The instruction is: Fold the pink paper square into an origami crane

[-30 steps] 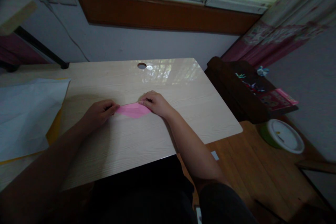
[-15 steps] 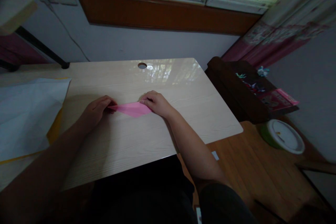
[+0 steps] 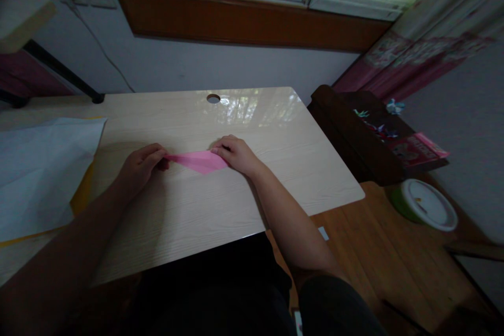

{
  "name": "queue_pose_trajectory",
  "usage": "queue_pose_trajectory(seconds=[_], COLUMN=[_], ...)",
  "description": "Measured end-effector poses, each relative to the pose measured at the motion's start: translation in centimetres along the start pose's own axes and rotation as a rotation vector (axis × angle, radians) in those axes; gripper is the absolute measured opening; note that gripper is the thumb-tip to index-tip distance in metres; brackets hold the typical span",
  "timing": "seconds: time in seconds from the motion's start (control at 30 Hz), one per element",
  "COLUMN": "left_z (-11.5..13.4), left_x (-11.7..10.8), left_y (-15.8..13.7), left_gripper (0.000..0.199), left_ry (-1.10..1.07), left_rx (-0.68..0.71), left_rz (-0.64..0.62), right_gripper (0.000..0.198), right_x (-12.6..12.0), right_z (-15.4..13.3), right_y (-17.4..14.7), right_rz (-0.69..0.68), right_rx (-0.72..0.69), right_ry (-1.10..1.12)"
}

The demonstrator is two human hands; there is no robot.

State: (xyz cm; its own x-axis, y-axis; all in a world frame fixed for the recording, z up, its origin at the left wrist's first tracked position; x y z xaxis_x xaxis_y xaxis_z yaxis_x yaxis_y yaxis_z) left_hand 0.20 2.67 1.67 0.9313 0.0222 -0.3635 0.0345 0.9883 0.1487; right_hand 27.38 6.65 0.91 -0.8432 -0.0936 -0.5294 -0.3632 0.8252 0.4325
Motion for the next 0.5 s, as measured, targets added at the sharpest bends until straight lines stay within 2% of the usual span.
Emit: queue_pose_trajectory(seconds=[0.17, 0.5], left_z=[0.13, -0.27], left_x=[-0.06, -0.15], left_y=[-0.11, 0.08], left_gripper=[0.023, 0.022], left_ry=[0.119, 0.092], left_rx=[0.051, 0.072], left_rz=[0.012, 0.135], right_gripper=[0.019, 0.021], right_x=[-0.04, -0.02], right_z=[-0.15, 0.18], right_y=[0.01, 0.02], right_rz=[0.005, 0.045], right_rx=[-0.002, 0.105], right_ry=[-0.002, 0.100])
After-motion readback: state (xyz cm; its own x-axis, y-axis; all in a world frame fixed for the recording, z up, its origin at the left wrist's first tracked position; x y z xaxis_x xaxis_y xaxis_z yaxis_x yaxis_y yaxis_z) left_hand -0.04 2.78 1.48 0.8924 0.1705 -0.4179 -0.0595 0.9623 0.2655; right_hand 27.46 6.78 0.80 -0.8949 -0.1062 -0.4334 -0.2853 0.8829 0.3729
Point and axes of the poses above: each hand's wrist, its own y-axis towards the middle knuckle, its own x-axis out of the palm, z = x × y, the point moved 3 cm from there along y, towards the middle knuckle, and after that the axes turned 9 degrees about z, right-handed, at the moved point
